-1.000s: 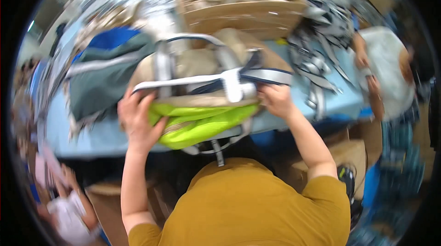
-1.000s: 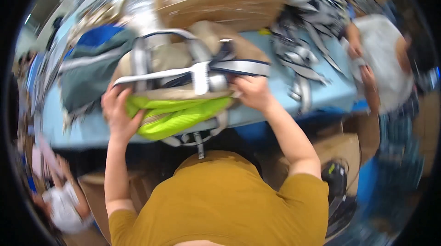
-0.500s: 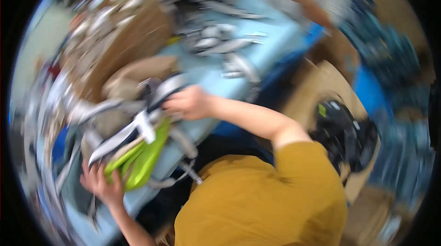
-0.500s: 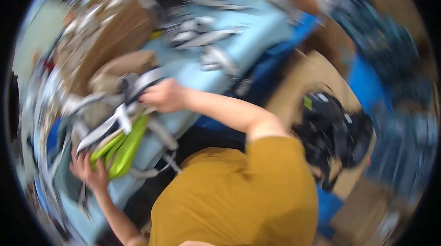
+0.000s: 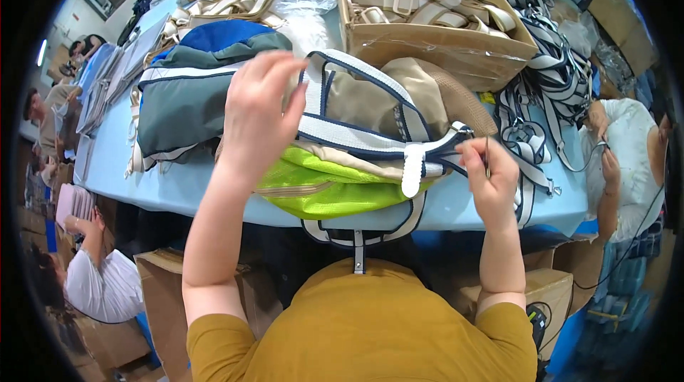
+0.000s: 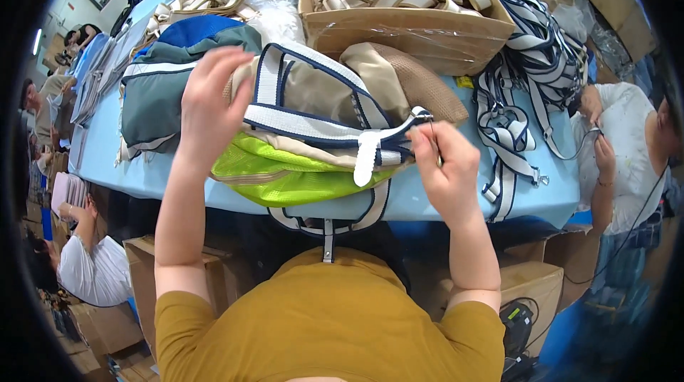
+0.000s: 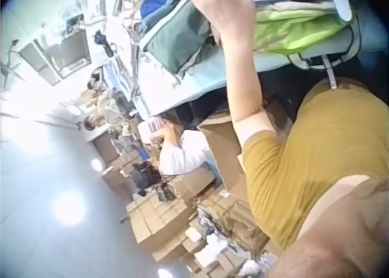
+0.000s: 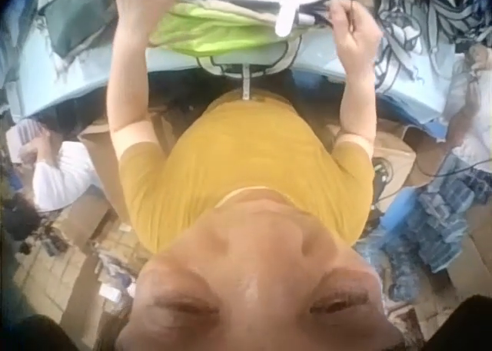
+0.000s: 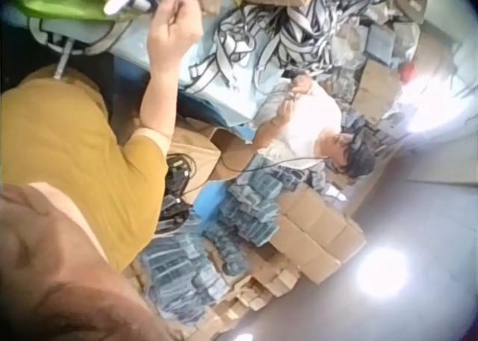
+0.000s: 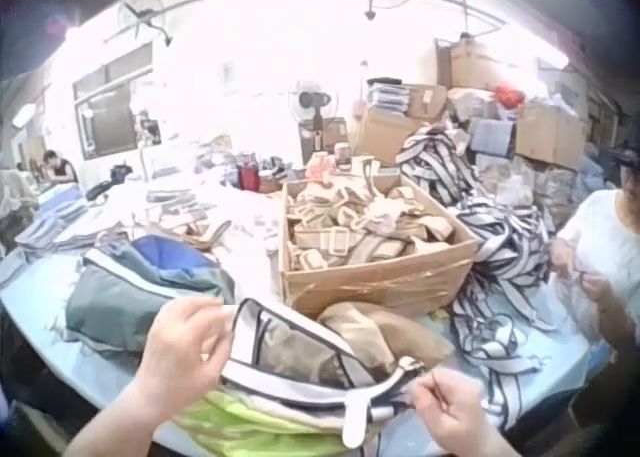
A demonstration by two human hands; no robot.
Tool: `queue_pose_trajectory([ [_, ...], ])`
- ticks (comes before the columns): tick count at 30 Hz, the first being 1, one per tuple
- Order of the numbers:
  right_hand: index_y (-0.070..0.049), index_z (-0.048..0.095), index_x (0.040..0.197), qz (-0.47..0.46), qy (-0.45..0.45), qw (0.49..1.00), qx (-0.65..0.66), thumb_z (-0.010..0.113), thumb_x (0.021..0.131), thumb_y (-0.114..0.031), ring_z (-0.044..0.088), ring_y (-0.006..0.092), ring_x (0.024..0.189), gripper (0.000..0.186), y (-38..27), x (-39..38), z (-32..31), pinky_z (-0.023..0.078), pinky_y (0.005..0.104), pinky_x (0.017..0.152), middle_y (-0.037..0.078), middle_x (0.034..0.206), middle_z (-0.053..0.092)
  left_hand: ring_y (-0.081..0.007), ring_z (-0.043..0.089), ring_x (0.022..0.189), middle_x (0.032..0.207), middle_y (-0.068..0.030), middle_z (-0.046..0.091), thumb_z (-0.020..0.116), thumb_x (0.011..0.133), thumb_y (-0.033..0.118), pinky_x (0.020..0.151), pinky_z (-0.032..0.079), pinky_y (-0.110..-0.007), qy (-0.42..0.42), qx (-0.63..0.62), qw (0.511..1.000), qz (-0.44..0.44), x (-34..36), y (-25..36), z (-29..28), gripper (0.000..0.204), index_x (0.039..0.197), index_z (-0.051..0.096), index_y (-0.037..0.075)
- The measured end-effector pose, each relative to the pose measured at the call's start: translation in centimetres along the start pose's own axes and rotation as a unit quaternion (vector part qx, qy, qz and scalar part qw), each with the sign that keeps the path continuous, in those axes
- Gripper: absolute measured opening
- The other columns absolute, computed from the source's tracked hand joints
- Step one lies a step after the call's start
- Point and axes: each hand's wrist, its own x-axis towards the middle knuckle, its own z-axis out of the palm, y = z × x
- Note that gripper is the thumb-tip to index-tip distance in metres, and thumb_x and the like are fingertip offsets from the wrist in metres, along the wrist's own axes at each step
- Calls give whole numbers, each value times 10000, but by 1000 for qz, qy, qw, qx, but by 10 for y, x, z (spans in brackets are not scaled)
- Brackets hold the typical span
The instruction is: Inspecting and trimming loose threads on manufactured bags.
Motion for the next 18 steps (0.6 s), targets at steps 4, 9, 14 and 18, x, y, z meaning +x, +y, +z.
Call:
queue_pose_trajectory([
  [4,17,598,814,19,-15,999,32,547,850,-110,438,65,535,142,-10,39,3,346,204,493,9,635,528,-252,522,1051,1144,-138,532,612,757,116,895,408,-324,-112,-83,984,-107,28,-39,20,455,1189,482,54],
  [9,13,606,976,118,-145,976,108,502,875,-213,458,44,446,269,-23,75,18,347,190,418,-4,639,534,-175,539,968,1052,-124,570,652,740,113,847,422,-297,-236,-209,935,-164,46,-39,47,497,1199,464,82],
  [14,-25,571,1067,145,-271,943,126,470,898,-279,452,27,441,322,-10,92,36,324,157,412,-15,576,505,-117,540,805,843,-54,557,599,693,-55,750,431,-232,-119,-270,952,-87,46,-6,24,226,912,581,-2],
  [18,-65,570,882,150,-313,921,175,505,886,-285,399,13,443,230,-4,87,27,307,155,413,-22,656,516,-148,570,797,825,-57,531,579,699,-93,775,465,-249,-47,-357,929,-88,26,7,-11,187,866,580,-9],
])
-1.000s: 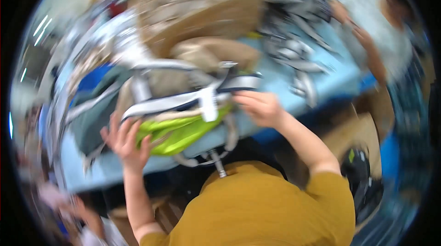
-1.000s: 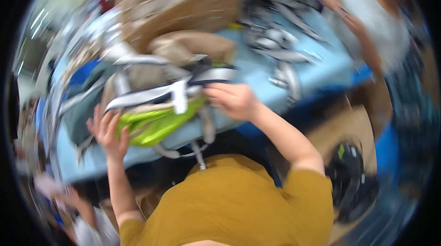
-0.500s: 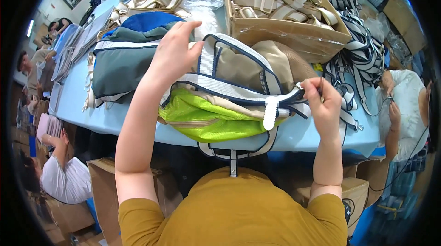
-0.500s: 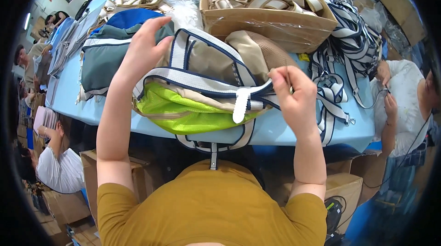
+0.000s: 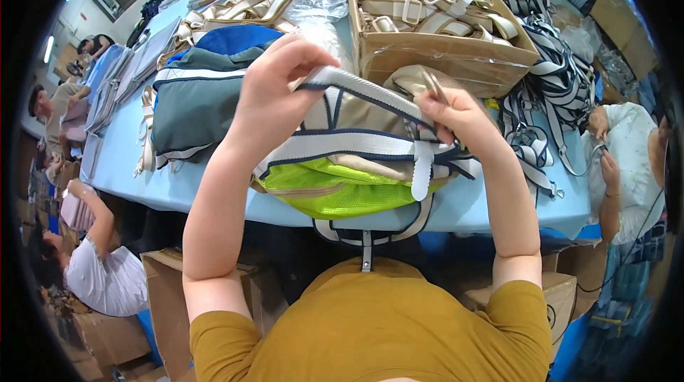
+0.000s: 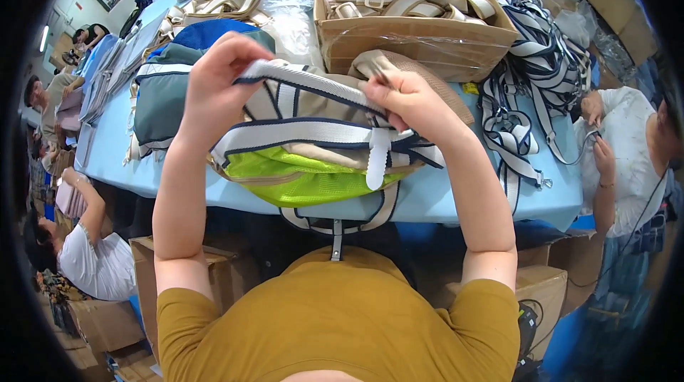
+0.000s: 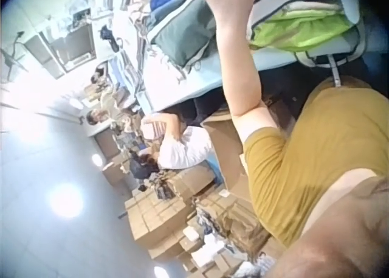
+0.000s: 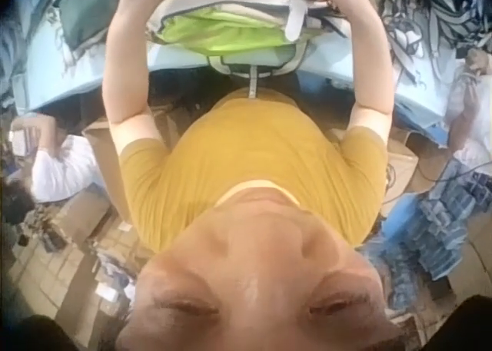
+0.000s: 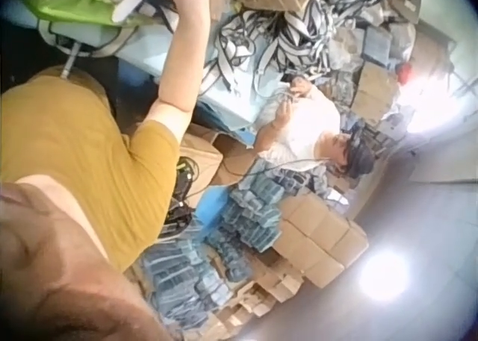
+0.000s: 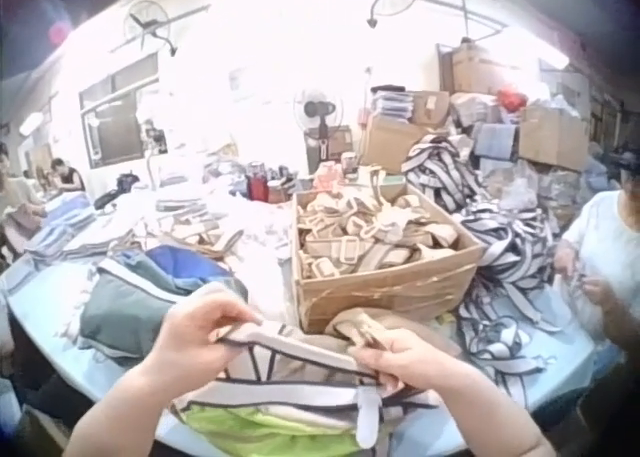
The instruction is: Inspecting and trimming loose threads on manufactured bags.
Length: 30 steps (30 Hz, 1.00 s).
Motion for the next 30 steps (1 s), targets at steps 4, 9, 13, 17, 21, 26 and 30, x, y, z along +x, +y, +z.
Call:
queue_pose_trajectory([
  [4,-86,563,858,-60,42,993,96,579,845,-221,379,-11,498,137,-20,-11,-4,249,130,400,-43,696,523,-43,504,727,717,17,522,597,748,-85,669,417,-194,-39,-124,981,-146,-36,7,-4,229,953,552,6],
  [9,-78,567,896,-15,13,995,102,604,810,-202,332,-26,513,155,-17,-19,1,212,125,407,-73,706,476,-34,504,659,696,5,546,635,734,-63,593,403,-179,-96,-150,950,-257,-55,-3,-12,321,1027,529,15],
  [13,-75,566,913,-15,17,993,119,606,805,-192,321,-17,516,163,-11,-17,2,213,134,426,-75,704,457,-48,496,683,713,9,545,651,713,-52,623,411,-204,-84,-54,970,-220,-56,0,-12,372,1054,531,33],
  [17,-55,553,922,8,12,981,191,591,804,-158,352,-10,521,161,-5,-13,-4,219,130,396,-48,703,467,-208,531,841,907,-84,539,768,568,77,730,448,-308,-19,182,983,3,-48,16,3,605,1117,515,85],
  [21,-36,536,936,47,-6,967,249,556,811,-134,383,0,525,160,-2,-10,-10,223,126,365,-17,705,479,-262,560,841,920,-112,562,762,575,81,711,465,-337,-37,364,926,97,-43,24,19,476,1008,563,63],
  [26,-41,519,996,24,-2,982,190,551,809,-159,371,15,519,224,-2,-8,0,273,151,415,5,752,488,-89,501,568,641,-44,555,580,796,134,529,402,-249,-128,109,965,-201,-39,14,10,128,840,595,15],
  [30,-22,506,1025,-219,200,939,-176,628,772,-216,500,137,748,341,5,-26,19,429,242,598,64,898,506,-32,444,561,613,24,513,564,826,189,523,345,-193,-121,-135,933,-312,-34,1,0,190,788,591,4],
])
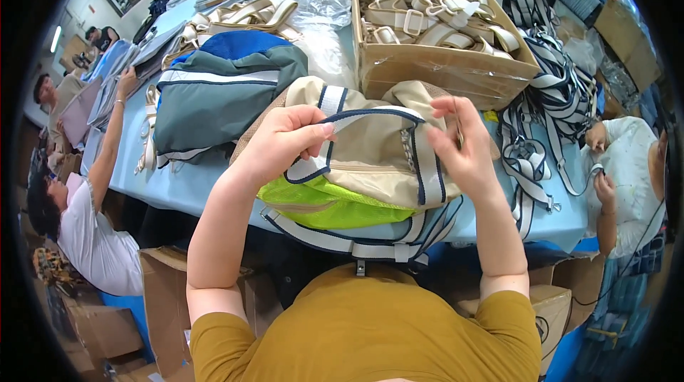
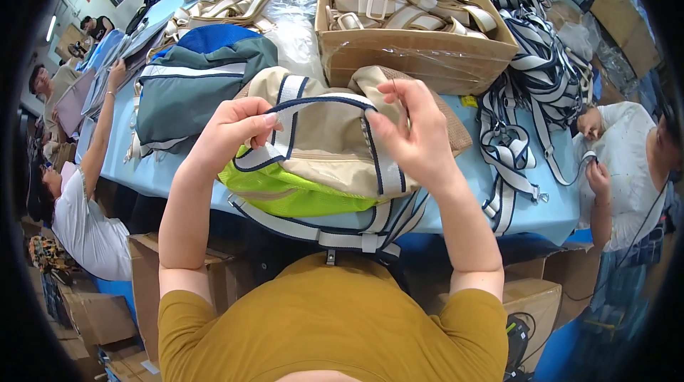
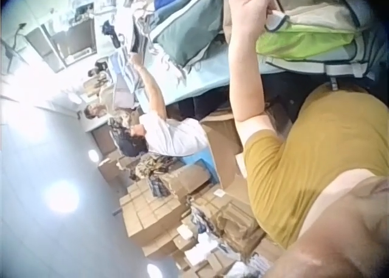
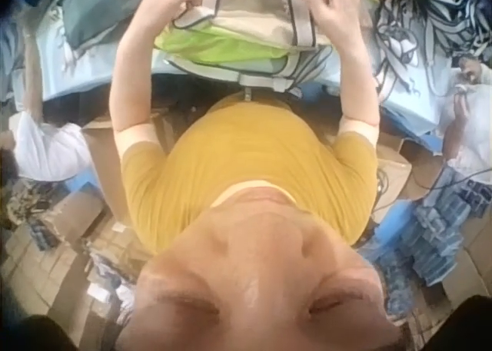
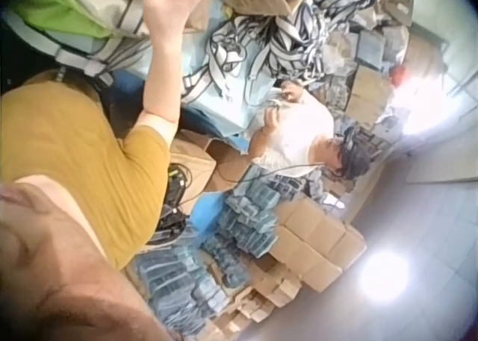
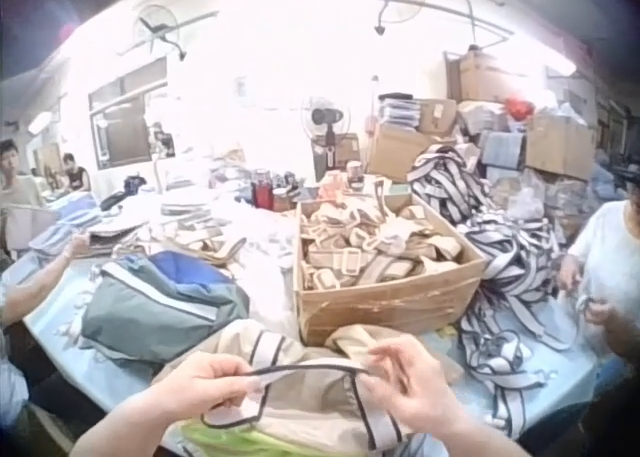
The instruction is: Inspecting and trimming loose threads on manufactured bags.
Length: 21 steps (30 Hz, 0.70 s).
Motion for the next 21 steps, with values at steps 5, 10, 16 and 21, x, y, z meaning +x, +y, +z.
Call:
queue_pose_trajectory([
  [5,-68,527,953,-77,59,970,-221,661,700,-153,588,214,642,299,-4,-11,21,450,325,536,80,815,531,-36,395,537,600,20,480,546,784,246,499,288,-183,-82,-117,989,-31,0,3,-8,234,762,566,13],
  [10,-44,561,744,164,-156,968,108,652,726,-113,480,111,561,117,28,-5,-2,378,230,542,6,619,551,-42,329,509,577,35,412,510,743,225,472,244,-197,-123,-250,959,-54,10,-15,-23,226,749,539,1],
  [16,-59,499,650,251,-255,770,528,540,752,-296,426,127,449,261,47,3,-8,292,230,401,119,533,516,-49,330,466,547,20,414,510,720,154,450,254,-203,-134,-226,963,-62,11,-19,-24,207,779,552,-39],
  [21,-116,391,589,320,-255,633,658,445,823,-240,318,123,431,270,50,-1,-1,230,248,381,42,483,406,-59,321,467,553,4,419,502,714,172,457,256,-207,-127,-227,961,-93,6,-14,-25,231,770,547,-48],
])
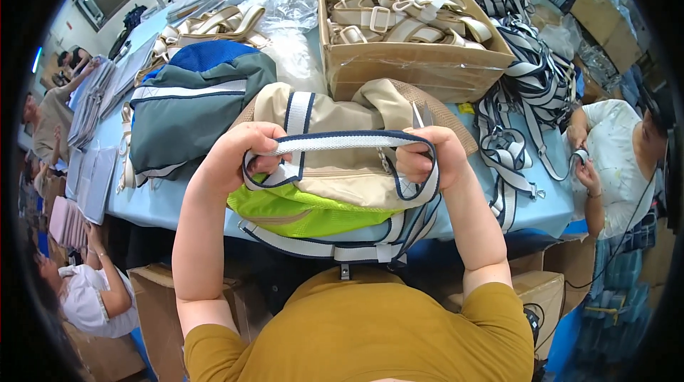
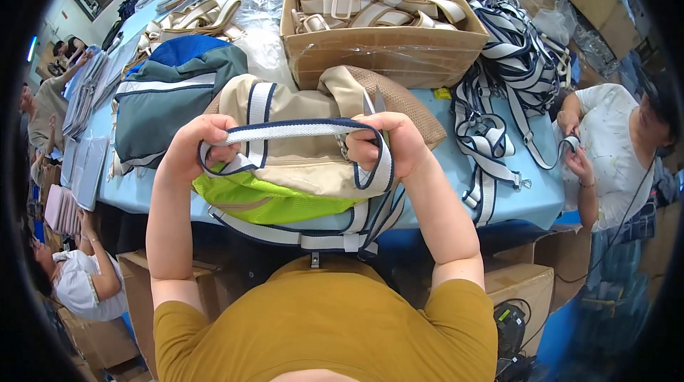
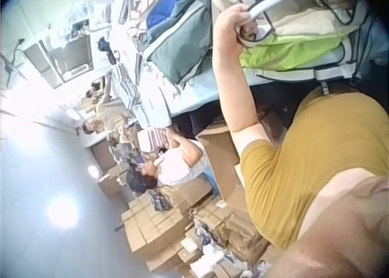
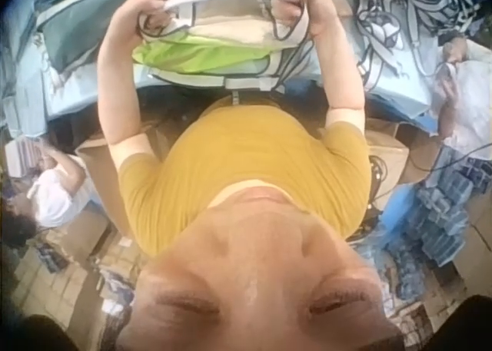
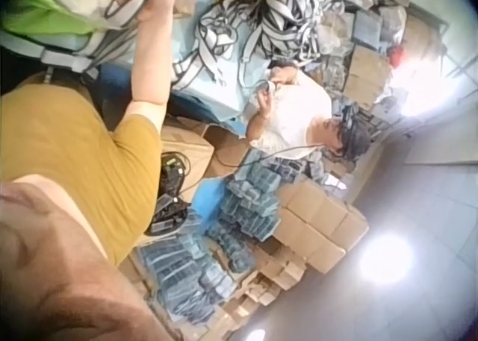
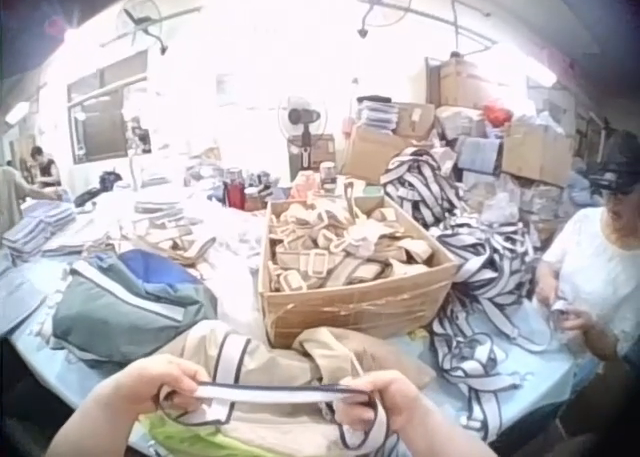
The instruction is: Inspecting and trimming loose threads on manufactured bags.
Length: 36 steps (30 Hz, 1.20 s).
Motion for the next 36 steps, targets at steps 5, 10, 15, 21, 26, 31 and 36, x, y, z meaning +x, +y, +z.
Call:
queue_pose_trajectory([
  [5,-110,432,656,32,-7,996,81,430,813,-232,306,111,471,199,1,-1,-2,223,237,395,20,518,386,-61,322,485,574,-3,419,475,739,188,468,259,-204,-15,-63,998,3,3,-3,-4,258,786,538,-58],
  [10,-114,428,648,29,6,993,110,408,817,-225,310,110,460,204,0,-4,-3,222,232,384,15,509,396,-60,314,450,545,2,412,478,736,213,450,250,-202,-23,-84,996,-3,6,-3,-2,269,764,521,-51],
  [15,-114,419,657,19,9,994,106,398,819,-207,310,106,458,188,2,-1,1,227,233,383,14,511,392,-64,318,450,536,-5,405,460,736,200,444,255,-204,-5,-90,996,-3,5,-5,-2,242,748,510,-37],
  [21,-112,411,647,18,26,995,95,415,836,-225,318,105,455,220,3,-3,6,237,237,381,4,513,367,-72,342,463,530,-1,413,457,753,204,458,276,-208,-8,-57,998,8,0,-5,-2,297,829,557,-66],
  [26,-67,461,719,-61,121,970,-203,454,852,-266,375,99,454,239,-4,-6,16,283,235,389,23,536,440,-61,466,594,650,2,520,500,772,199,525,323,-180,84,150,983,65,-10,1,5,262,914,589,-2],
  [31,12,570,835,-152,226,658,-702,572,845,-173,394,24,597,186,5,-33,37,321,179,518,-38,633,470,-224,500,992,1078,-159,537,494,780,159,884,364,-322,336,354,772,407,-51,-38,50,364,1095,526,-22],
  [36,15,581,850,-227,219,688,-653,577,853,-220,411,31,617,235,15,-29,31,355,197,545,-33,642,477,-141,568,756,800,-93,601,575,822,248,685,461,-281,-102,226,966,-78,-72,-156,97,270,889,586,-14],
])
